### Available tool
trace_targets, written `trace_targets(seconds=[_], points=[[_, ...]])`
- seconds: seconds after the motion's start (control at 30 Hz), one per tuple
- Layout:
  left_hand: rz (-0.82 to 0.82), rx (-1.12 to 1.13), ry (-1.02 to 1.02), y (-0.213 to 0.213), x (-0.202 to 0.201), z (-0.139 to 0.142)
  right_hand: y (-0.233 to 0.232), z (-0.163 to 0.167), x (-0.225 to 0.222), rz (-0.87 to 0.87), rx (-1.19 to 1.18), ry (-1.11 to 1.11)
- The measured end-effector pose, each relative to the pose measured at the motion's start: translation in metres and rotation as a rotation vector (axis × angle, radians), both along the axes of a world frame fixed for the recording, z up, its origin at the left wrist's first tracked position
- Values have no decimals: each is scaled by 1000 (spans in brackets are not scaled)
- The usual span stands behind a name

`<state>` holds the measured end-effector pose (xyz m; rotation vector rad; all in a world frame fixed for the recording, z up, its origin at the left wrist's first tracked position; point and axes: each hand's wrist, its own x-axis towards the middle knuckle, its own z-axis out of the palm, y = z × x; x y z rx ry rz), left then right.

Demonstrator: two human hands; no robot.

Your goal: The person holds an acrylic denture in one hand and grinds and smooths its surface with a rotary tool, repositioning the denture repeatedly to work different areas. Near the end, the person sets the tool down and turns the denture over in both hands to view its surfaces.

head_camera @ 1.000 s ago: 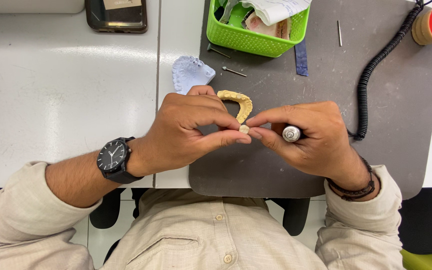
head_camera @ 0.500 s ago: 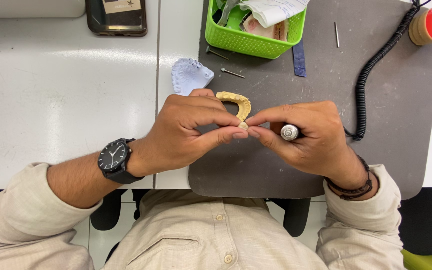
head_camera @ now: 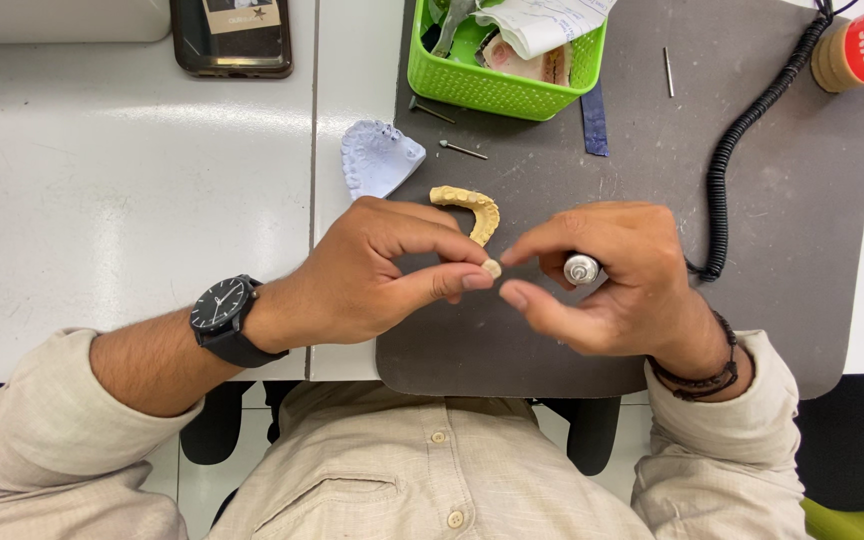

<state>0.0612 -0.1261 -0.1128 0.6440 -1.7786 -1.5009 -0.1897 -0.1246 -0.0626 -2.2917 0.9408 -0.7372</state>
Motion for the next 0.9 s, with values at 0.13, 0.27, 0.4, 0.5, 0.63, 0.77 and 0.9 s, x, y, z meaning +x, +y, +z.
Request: trace_targets(seconds=[0.13, 0.27, 0.4, 0.5, 0.63, 0.77, 0.9], points=[[-172, 39, 39, -14, -1, -1, -14, 0, 3, 84, -244, 100], [-272, -28, 31, -26, -2, -1, -19, -2, 9, 36, -360, 185], [-366, 21, -7, -38, -5, -4, -27, -4, 7, 47, -399, 243], [-407, 17, 3, -43, -8, -6, -28, -8, 6, 55, -417, 263], [-429, 34, -4, -50, -9, -7, -32, -10, 7, 66, -400, 276], [-439, 46, 17, -58, -8, -7, -39, -9, 8, 73, -384, 285], [-439, 34, 9, -61, -9, -8, -42, -9, 8, 80, -381, 282]])
